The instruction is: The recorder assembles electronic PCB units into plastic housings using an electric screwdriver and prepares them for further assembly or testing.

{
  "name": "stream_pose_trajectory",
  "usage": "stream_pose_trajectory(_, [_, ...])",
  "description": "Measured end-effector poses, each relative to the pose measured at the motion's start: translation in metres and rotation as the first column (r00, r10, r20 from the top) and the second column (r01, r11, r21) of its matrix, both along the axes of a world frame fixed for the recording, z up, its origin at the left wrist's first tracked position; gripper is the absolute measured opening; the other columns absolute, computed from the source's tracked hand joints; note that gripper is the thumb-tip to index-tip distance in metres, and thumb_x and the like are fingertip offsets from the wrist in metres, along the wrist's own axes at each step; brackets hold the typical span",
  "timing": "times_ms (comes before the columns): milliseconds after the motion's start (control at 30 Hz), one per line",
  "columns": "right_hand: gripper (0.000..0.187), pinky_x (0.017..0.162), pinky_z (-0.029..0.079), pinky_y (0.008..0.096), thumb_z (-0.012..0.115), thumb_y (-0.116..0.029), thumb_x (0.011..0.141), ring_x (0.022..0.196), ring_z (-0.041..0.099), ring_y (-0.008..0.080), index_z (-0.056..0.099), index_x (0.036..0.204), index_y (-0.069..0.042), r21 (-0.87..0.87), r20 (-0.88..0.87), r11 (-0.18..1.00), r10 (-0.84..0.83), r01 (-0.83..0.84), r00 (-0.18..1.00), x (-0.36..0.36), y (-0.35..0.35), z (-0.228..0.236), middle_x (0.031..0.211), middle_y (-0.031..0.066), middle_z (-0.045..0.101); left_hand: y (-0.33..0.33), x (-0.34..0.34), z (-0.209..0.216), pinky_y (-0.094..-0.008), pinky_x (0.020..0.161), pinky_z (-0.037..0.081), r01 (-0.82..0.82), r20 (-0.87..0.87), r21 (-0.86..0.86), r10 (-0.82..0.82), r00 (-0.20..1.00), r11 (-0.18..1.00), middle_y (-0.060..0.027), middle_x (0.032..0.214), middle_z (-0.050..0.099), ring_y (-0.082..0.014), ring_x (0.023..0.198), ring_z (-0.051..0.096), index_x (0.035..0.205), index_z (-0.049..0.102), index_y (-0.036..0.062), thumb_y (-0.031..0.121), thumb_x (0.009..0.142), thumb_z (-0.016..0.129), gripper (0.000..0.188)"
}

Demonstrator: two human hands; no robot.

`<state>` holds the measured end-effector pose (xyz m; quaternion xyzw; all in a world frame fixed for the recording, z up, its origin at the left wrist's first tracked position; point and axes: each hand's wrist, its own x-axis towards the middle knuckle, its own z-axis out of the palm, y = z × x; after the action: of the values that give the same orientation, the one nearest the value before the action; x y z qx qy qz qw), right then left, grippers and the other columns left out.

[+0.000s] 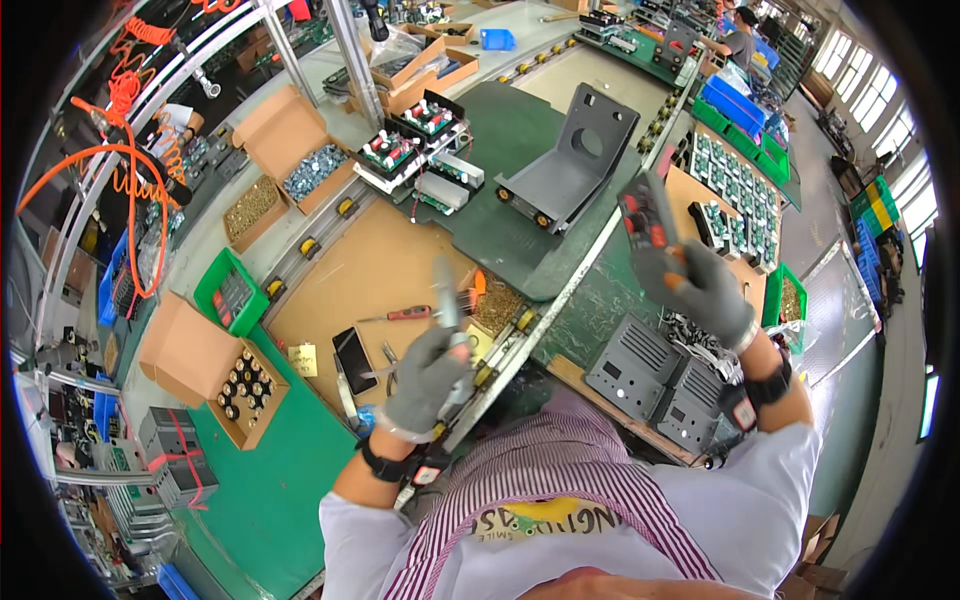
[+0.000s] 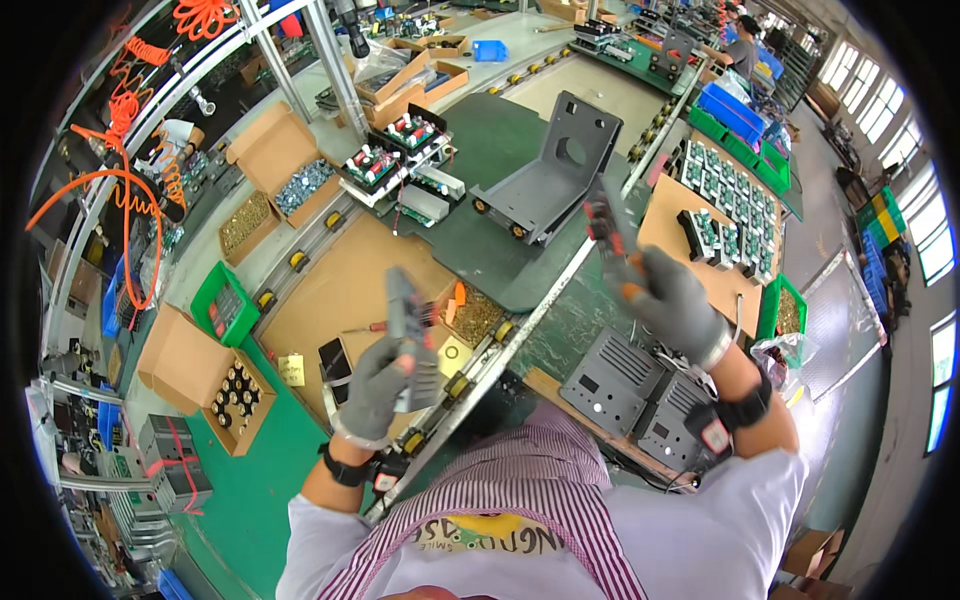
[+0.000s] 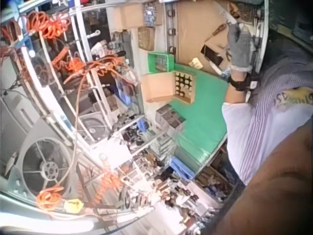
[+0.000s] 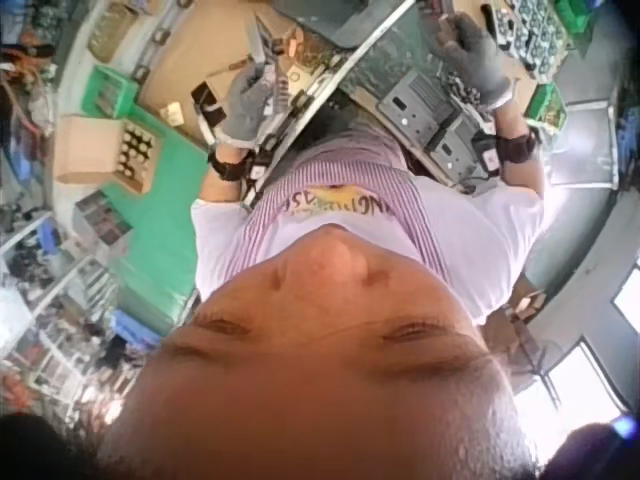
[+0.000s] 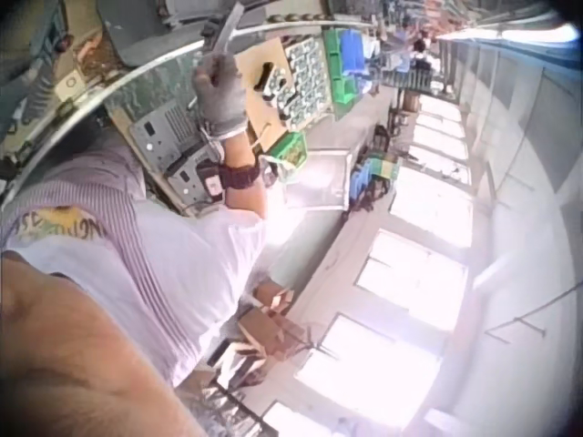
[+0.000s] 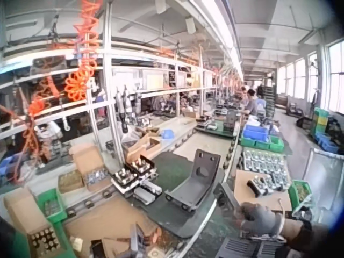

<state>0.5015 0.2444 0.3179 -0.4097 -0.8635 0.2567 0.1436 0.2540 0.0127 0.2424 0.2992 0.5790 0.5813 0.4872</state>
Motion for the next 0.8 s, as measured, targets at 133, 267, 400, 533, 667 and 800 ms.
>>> stream_pose_trajectory(133, [0.03, 0.069, 0.045, 0.0423, 0.052, -0.023, 0.075, 0.078, 0.057, 0.0349, 0.052, 0.099, -0.005, 0.257, 0.219, 0.939, 0.175, -0.23, 0.96, -0.088, 0.059, -0.016, 0.082, 0.0177, 0.059, -0.049, -0.039, -0.005, -0.0229, 0.055, 0.038, -0.302, 0.039, 0.025, 0.301, 0.953, 0.953, -0.0004, 0.072, 0.049, -0.0088, 0.063, 0.045, 0.088, 0.05, 0.0011, 0.02, 0.077, 0.053, 0.022])
stream_pose_trajectory(267, [0.024, 0.066, 0.047, 0.0413, 0.048, -0.014, 0.076, 0.076, 0.06, 0.0322, 0.056, 0.098, -0.008, 0.397, 0.426, 0.842, 0.183, -0.365, 0.886, -0.191, 0.145, -0.037, 0.084, 0.0172, 0.06, -0.081, -0.062, -0.001, -0.0221, 0.059, 0.04, -0.449, -0.114, -0.039, 0.443, 0.889, 0.892, -0.0027, 0.077, 0.055, -0.0105, 0.068, 0.052, 0.093, 0.053, -0.0026, 0.028, 0.074, 0.058, 0.037])
stream_pose_trajectory(400, [0.025, 0.064, 0.049, 0.0397, 0.048, -0.012, 0.075, 0.08, 0.061, 0.0305, 0.058, 0.098, -0.01, 0.356, 0.455, 0.887, 0.109, -0.292, 0.884, -0.287, 0.231, -0.068, 0.087, 0.0158, 0.061, -0.08, -0.075, 0.004, -0.0204, 0.052, 0.036, -0.576, -0.203, -0.141, 0.546, 0.813, 0.805, 0.0012, 0.067, 0.051, -0.0072, 0.058, 0.046, 0.082, 0.054, 0.0013, 0.017, 0.075, 0.057, 0.018])
stream_pose_trajectory(533, [0.025, 0.065, 0.05, 0.0376, 0.049, -0.015, 0.077, 0.083, 0.062, 0.0289, 0.06, 0.099, -0.01, 0.328, 0.456, 0.902, 0.108, -0.28, 0.883, -0.364, 0.3, -0.109, 0.091, 0.0145, 0.062, -0.053, -0.097, 0.012, -0.0228, 0.056, 0.042, -0.621, -0.343, -0.266, 0.53, 0.776, 0.737, -0.0037, 0.074, 0.057, -0.0096, 0.064, 0.052, 0.086, 0.056, -0.0008, 0.015, 0.074, 0.056, 0.02])
stream_pose_trajectory(667, [0.024, 0.067, 0.05, 0.0365, 0.046, -0.015, 0.079, 0.083, 0.062, 0.0294, 0.062, 0.095, -0.008, 0.289, 0.516, 0.893, 0.158, -0.345, 0.842, -0.416, 0.348, -0.162, 0.092, 0.0145, 0.062, -0.018, -0.121, 0.008, -0.0296, 0.075, 0.042, -0.648, -0.41, -0.519, 0.503, 0.761, 0.557, -0.0077, 0.096, 0.057, -0.0178, 0.083, 0.053, 0.109, 0.052, -0.0009, 0.021, 0.078, 0.061, 0.04])
stream_pose_trajectory(800, [0.024, 0.067, 0.05, 0.0393, 0.048, -0.014, 0.078, 0.083, 0.061, 0.0309, 0.062, 0.095, -0.008, 0.204, 0.455, 0.927, 0.194, -0.313, 0.869, -0.458, 0.373, -0.216, 0.092, 0.0165, 0.061, 0.016, -0.15, -0.011, -0.0285, 0.069, 0.042, -0.552, -0.292, -0.501, 0.471, 0.833, 0.667, -0.0066, 0.088, 0.058, -0.0151, 0.078, 0.052, 0.1, 0.055, -0.0013, 0.019, 0.079, 0.059, 0.029])
